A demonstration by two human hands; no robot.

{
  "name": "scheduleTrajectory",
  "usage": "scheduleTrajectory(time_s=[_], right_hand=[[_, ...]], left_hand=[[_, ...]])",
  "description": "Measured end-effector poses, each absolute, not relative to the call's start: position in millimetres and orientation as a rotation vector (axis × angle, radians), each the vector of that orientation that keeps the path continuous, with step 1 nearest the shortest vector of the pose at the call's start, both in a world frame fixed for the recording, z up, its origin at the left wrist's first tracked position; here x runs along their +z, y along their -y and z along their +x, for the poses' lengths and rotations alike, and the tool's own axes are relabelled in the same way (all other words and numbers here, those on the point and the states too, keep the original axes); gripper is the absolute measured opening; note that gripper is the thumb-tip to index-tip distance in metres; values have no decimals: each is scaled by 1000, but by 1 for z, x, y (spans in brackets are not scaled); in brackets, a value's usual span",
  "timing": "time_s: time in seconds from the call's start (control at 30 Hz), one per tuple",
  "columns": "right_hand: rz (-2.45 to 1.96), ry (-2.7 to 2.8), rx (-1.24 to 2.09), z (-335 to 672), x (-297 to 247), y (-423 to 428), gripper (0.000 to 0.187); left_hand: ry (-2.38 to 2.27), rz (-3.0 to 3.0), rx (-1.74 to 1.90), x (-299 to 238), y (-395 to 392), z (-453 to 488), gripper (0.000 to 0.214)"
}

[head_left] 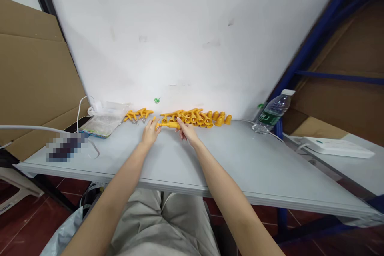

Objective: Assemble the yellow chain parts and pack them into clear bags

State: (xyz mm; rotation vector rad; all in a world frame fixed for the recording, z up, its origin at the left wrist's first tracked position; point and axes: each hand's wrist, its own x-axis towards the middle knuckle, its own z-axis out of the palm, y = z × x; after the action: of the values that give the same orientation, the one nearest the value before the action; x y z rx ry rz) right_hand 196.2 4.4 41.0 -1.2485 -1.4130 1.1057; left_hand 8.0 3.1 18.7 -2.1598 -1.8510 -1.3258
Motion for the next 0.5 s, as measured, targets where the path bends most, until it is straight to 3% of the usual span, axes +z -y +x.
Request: scheduleTrajectory(time_s=[0.1,0.2,0.3,0.5], right_hand=[[-1273,1434,1166,200,45,-3,61],[-1178,1476,1247,210,49,-3,48],[-1026,1534,1250,219,48,-5,60],[-981,1528,1194,218,37,-11,50]], left_hand=[[1862,-2165,-1319,18,-4,6,39],[1864,-2168,-1321,18,-4,5,38],[1871,-2160,-1332,19,-4,5,37],[1849,-2159,-1353,18,-5,4,35]])
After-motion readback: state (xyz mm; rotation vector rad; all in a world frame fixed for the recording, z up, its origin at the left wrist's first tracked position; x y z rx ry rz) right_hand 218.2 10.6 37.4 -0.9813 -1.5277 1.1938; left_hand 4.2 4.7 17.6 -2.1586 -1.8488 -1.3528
